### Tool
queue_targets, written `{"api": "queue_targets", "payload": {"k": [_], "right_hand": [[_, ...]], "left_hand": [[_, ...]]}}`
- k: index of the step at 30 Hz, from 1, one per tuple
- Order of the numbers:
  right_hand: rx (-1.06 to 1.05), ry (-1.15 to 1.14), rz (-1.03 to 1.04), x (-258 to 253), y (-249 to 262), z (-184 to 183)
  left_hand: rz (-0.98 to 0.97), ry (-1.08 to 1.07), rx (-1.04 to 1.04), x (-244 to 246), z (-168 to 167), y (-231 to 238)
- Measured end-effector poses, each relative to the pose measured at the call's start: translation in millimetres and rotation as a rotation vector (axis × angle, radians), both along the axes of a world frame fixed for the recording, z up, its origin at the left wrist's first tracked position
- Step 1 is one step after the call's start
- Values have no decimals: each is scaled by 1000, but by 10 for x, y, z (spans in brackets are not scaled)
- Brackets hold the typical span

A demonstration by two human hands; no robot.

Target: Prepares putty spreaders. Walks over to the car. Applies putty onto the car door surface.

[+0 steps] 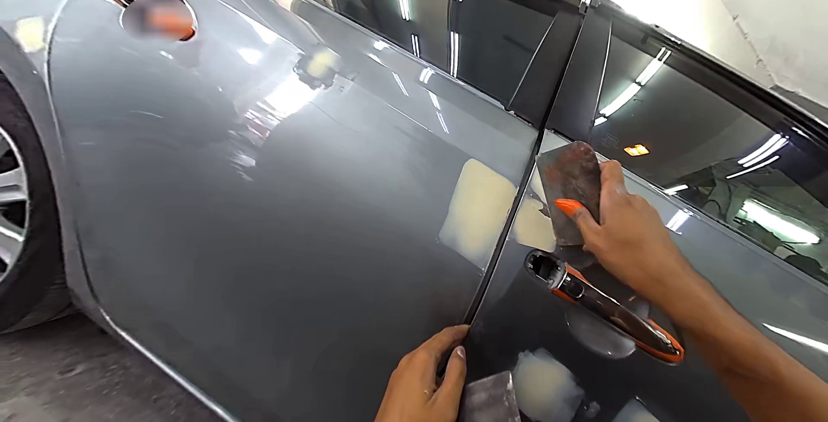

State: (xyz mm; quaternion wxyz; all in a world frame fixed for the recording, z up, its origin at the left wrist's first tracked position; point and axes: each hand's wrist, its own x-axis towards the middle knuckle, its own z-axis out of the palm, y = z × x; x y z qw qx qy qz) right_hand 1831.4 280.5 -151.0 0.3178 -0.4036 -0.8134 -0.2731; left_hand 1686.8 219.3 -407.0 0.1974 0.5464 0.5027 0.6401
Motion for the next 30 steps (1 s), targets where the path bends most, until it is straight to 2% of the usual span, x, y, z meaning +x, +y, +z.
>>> {"api": "queue_targets", "payload": {"k": [4,8,10,14,16,21,24,30], "right_hand": [[-198,101,251,312,-56,312],[-246,284,379,494,-129,506],[-294,362,420,540,-63,465],[-517,558,566,510,77,266],[-552,583,597,433,115,146],[-421,470,532,234,172,-168],[-250,489,425,132,171,-355],[-34,473,339,1,196,-587]], "left_hand": [[-24,1,31,-28,-28,35],[5,-8,34,-9,-19,58],[21,-4,19,10,-4,56],[28,5,25,9,6,59],[33,-4,31,13,-1,71],[38,-15,30,23,-5,91],[38,-15,19,26,3,92],[43,-16,35,30,-10,101]]}}
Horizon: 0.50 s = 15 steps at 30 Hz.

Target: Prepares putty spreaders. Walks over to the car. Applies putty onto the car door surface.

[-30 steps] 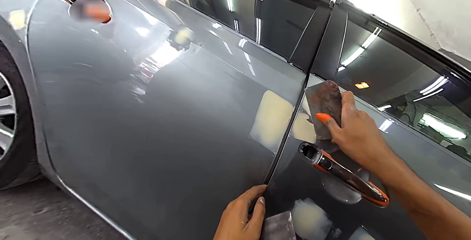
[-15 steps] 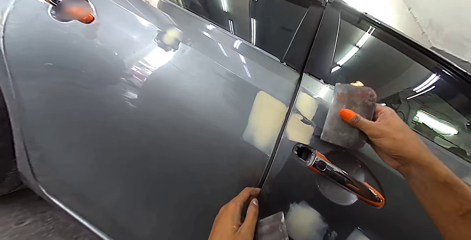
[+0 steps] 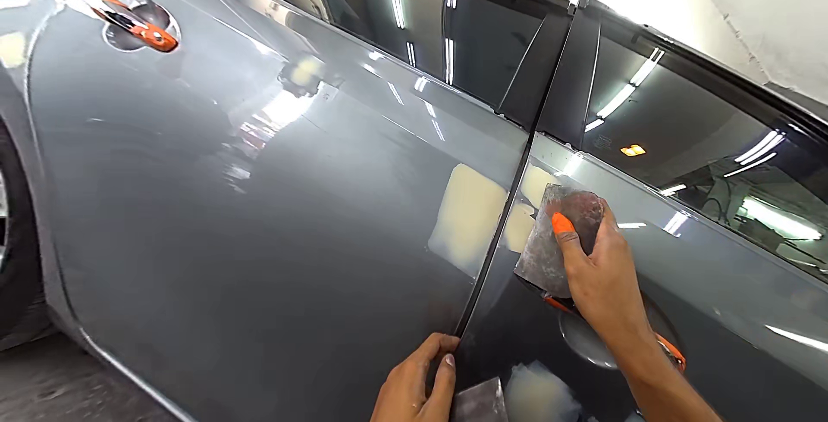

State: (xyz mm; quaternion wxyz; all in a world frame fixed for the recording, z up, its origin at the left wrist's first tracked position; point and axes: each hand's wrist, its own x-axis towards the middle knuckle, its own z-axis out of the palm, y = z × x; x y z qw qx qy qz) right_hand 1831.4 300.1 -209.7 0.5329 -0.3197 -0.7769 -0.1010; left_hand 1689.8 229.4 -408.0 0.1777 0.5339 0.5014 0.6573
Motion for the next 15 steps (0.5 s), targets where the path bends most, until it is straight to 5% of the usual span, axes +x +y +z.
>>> {"api": "queue_targets", "payload": {"k": [15], "right_hand": [[80,-78,-85,-132,-82,15]], "left_hand": [[31,30,-50,53,58,-77]]}}
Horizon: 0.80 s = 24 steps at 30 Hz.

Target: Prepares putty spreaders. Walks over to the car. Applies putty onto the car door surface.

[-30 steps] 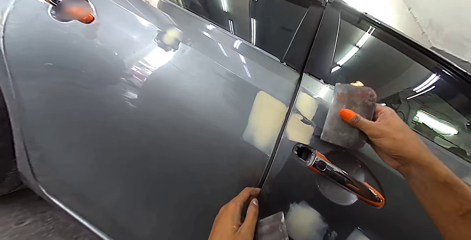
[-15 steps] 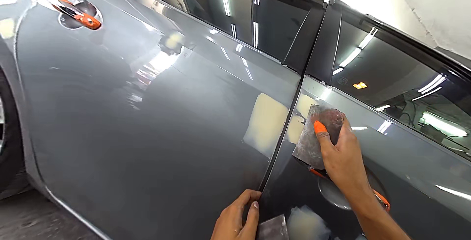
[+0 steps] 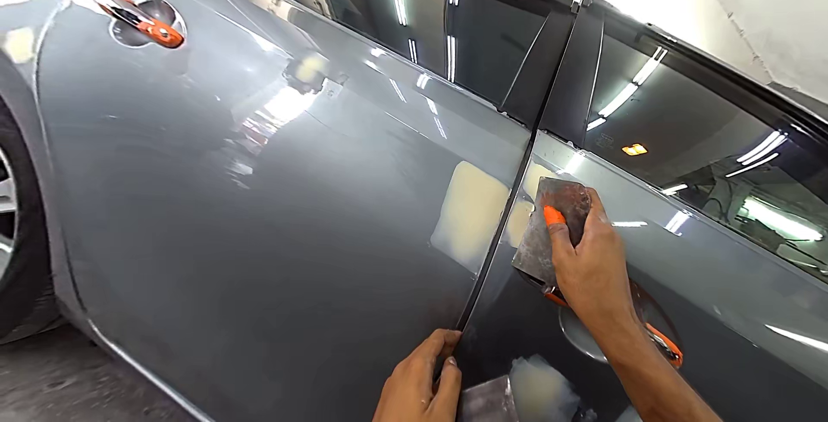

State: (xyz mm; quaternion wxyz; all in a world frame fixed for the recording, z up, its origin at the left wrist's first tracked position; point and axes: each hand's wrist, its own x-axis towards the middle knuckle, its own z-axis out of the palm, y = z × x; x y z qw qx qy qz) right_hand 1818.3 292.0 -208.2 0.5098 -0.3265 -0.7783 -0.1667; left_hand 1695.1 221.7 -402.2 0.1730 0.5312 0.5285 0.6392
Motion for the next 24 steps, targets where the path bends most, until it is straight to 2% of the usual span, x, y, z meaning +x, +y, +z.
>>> {"api": "queue_targets", "payload": {"k": [6,12,16,24], "right_hand": [[-16,-13,5,65,0,-14],[-17,1,7,-154,26,75],[-30,-21,-5,3,-21,8],[-34,-44,-27,-76,-91,76]], "left_hand": [[-5,17,-15,2,6,-24],[-10,5,-20,7,2,-23],[-35,23,-22,-42,10,-25],[-50,37,-5,-63,-20,-7]]}}
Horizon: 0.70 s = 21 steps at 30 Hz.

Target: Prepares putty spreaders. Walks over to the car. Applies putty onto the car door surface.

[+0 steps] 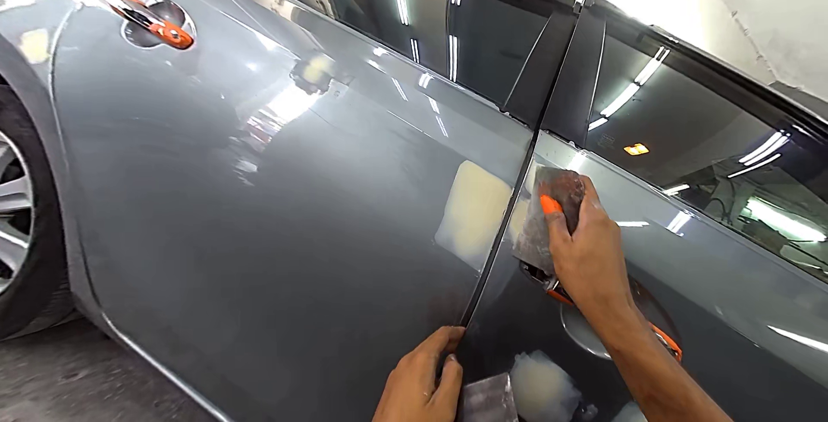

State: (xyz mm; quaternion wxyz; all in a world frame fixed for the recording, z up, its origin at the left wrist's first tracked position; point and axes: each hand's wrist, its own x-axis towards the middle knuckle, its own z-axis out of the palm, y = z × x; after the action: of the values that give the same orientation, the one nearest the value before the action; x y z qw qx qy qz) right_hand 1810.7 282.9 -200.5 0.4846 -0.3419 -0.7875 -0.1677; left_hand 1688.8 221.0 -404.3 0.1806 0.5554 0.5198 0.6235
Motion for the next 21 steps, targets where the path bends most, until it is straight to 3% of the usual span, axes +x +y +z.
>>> {"api": "queue_targets", "payload": {"k": [11,17,21], "right_hand": [[36,-22,-61,61,-4,-6],[53,-6,-19,-154,24,81],[27,-25,-44,27,17,11]], "left_hand": [[6,-14,0,26,6,-25],[16,-1,-8,30,1,-26],[10,8,-18,-15,14,-8]]}}
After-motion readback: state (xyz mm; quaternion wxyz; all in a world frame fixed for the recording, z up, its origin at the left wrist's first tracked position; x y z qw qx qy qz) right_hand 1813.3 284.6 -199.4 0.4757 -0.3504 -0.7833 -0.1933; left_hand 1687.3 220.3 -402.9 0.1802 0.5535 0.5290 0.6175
